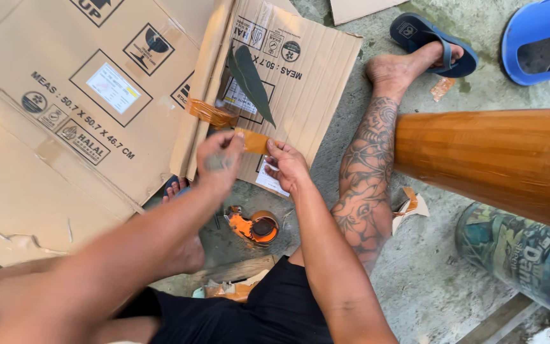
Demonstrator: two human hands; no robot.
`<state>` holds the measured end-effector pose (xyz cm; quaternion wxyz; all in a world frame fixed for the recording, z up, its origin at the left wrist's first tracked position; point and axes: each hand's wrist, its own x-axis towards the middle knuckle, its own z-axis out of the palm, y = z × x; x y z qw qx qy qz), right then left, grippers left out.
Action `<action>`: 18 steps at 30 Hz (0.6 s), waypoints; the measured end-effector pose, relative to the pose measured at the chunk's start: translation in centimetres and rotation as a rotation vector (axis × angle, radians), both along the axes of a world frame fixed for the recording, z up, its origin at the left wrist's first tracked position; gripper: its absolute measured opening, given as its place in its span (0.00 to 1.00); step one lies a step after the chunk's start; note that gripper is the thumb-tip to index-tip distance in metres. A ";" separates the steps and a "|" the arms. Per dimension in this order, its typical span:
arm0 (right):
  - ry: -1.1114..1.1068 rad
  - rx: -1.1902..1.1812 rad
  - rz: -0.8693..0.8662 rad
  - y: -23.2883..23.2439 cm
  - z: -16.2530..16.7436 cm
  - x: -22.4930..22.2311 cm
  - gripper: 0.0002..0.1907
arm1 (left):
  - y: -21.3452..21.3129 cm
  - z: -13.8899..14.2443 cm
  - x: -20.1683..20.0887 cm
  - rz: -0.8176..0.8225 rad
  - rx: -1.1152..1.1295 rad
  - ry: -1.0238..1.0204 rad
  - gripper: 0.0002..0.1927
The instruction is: The person sits on the floor and uses a handheld tape dispenser to seal a folded cardboard tube with orange tape. They then place white packing material into a curved cardboard container.
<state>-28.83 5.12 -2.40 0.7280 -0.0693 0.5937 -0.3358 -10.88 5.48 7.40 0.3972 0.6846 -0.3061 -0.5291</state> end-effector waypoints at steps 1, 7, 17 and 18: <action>0.165 -0.015 0.025 -0.1 -0.4 -0.2 0.13 | 1.5 -2.1 -1.4 0.157 0.086 0.069 0.13; 0.846 -0.404 0.559 -1.2 -2.8 0.7 0.12 | 7.2 -12.3 -5.8 1.006 0.210 0.525 0.10; 1.115 -0.813 0.674 -7.3 -4.1 6.4 0.07 | 3.2 -15.8 -7.0 1.225 0.167 0.954 0.22; 1.125 -0.857 0.692 -8.0 -3.8 6.7 0.07 | 2.5 -15.8 -6.9 1.234 0.145 1.001 0.23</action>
